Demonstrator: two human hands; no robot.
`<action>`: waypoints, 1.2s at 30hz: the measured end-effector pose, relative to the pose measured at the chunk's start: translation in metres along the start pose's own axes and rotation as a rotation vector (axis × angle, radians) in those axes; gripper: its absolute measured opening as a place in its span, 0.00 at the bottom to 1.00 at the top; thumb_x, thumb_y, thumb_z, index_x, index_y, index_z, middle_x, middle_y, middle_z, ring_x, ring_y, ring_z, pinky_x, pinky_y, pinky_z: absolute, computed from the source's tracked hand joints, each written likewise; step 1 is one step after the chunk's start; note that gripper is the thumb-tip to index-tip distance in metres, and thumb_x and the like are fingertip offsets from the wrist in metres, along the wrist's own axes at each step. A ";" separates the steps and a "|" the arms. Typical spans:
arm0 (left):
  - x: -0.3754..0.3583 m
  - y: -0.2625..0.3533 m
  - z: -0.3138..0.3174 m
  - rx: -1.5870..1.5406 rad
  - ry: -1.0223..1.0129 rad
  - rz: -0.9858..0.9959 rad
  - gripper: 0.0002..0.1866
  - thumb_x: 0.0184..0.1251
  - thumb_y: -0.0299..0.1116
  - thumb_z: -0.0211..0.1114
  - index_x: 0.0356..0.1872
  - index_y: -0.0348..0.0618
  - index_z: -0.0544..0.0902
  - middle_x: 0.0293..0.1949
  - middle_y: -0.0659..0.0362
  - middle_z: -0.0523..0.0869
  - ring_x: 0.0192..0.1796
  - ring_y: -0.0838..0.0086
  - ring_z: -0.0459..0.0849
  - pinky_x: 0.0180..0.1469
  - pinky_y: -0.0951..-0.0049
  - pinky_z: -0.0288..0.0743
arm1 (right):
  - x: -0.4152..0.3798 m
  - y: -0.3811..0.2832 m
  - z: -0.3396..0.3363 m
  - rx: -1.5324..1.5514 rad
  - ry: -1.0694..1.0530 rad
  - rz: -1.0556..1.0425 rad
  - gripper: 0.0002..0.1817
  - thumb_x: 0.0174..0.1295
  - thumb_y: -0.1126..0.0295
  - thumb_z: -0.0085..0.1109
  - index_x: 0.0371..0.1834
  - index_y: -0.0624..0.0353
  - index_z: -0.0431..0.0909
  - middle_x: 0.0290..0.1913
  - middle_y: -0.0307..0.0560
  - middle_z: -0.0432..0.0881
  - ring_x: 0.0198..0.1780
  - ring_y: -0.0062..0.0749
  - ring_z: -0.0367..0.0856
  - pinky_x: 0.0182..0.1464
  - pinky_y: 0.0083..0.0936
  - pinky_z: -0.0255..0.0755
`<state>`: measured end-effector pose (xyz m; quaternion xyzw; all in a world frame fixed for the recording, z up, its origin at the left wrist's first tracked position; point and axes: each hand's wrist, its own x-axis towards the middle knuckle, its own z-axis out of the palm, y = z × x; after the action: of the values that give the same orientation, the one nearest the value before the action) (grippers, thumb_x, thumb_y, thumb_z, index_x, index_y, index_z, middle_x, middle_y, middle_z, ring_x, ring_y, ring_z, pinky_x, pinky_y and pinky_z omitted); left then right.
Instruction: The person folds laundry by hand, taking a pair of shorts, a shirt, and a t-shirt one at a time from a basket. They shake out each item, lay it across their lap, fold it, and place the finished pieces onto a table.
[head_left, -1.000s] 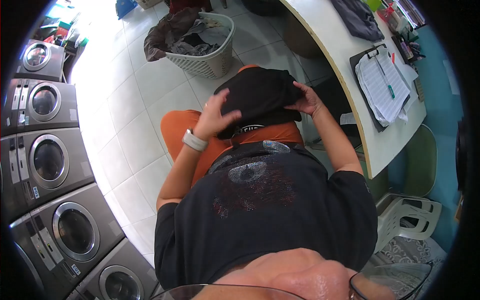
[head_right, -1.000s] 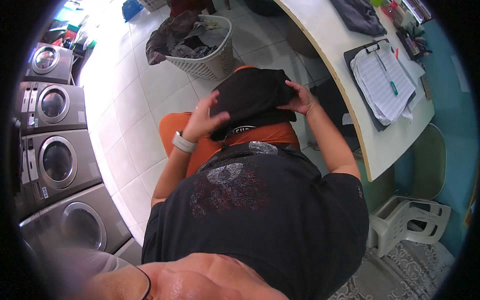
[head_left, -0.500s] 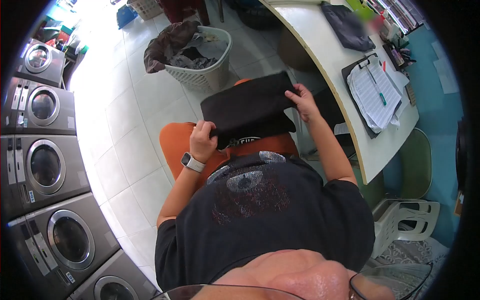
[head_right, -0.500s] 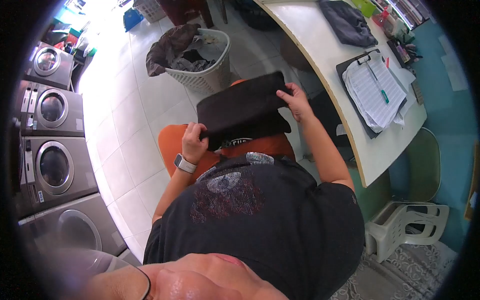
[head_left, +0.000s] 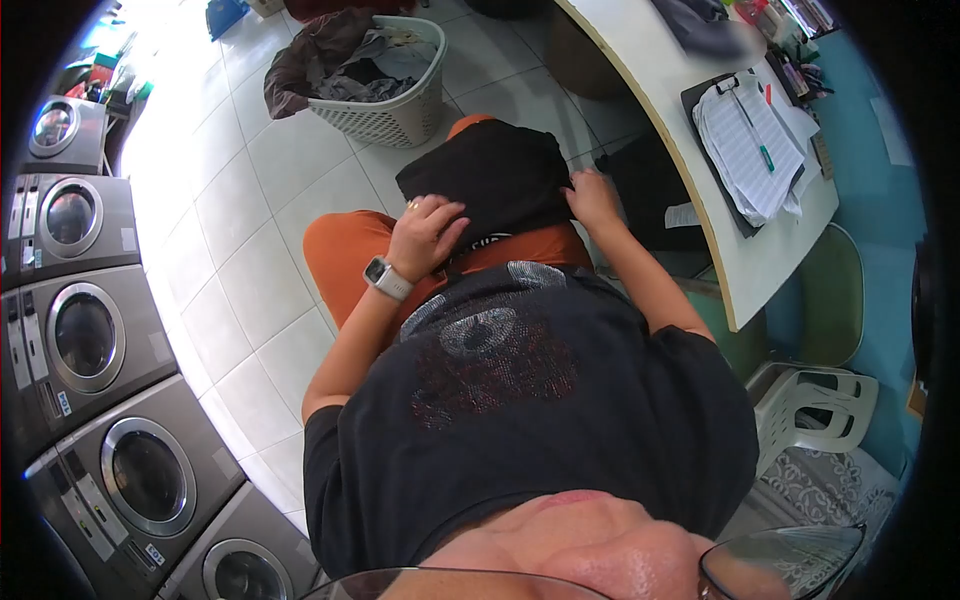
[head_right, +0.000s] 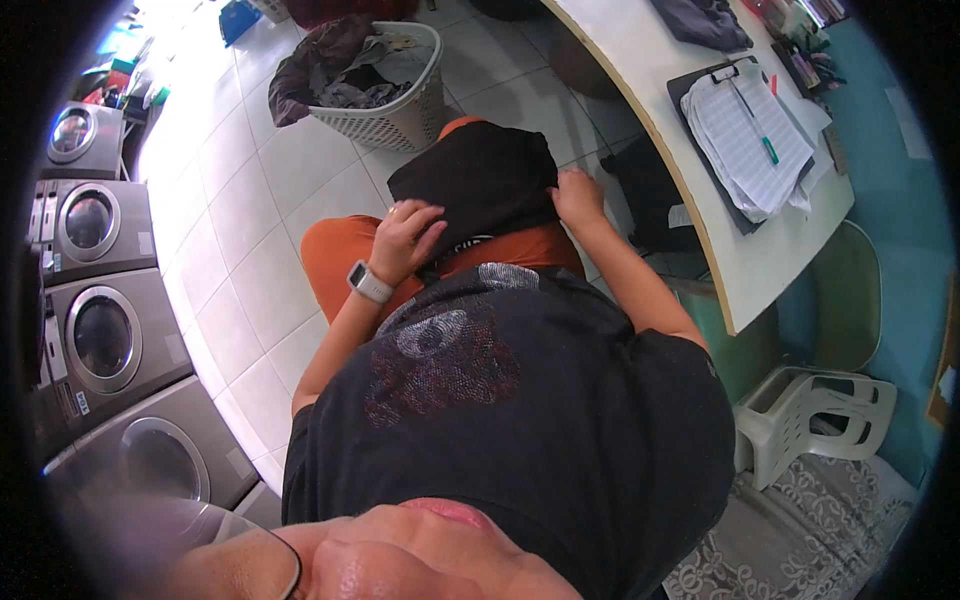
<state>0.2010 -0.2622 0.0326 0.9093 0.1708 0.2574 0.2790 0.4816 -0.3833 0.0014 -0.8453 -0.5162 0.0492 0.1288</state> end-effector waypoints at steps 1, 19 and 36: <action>0.010 0.003 0.004 0.044 0.046 0.043 0.16 0.56 0.36 0.66 0.44 0.42 0.80 0.43 0.54 0.80 0.45 0.60 0.78 0.47 0.65 0.71 | 0.005 0.002 0.003 -0.046 -0.152 0.039 0.13 0.51 0.65 0.63 0.36 0.62 0.80 0.38 0.54 0.79 0.43 0.50 0.78 0.47 0.41 0.73; 0.019 0.011 0.057 0.315 -0.328 0.059 0.29 0.61 0.62 0.51 0.64 0.75 0.66 0.73 0.58 0.49 0.73 0.51 0.44 0.66 0.36 0.37 | 0.031 0.026 0.015 0.291 -0.348 0.216 0.08 0.50 0.71 0.53 0.25 0.62 0.81 0.27 0.51 0.82 0.32 0.43 0.82 0.37 0.37 0.75; 0.023 0.012 0.056 0.285 -0.360 0.071 0.26 0.61 0.57 0.55 0.63 0.78 0.67 0.73 0.56 0.48 0.73 0.49 0.42 0.64 0.33 0.38 | 0.072 0.083 0.057 0.763 -0.169 0.581 0.19 0.60 0.56 0.47 0.32 0.62 0.79 0.29 0.44 0.79 0.26 0.31 0.76 0.31 0.29 0.70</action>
<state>0.2528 -0.2846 0.0084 0.9762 0.1208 0.0740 0.1644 0.5746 -0.3459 -0.0721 -0.8400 -0.2126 0.3373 0.3679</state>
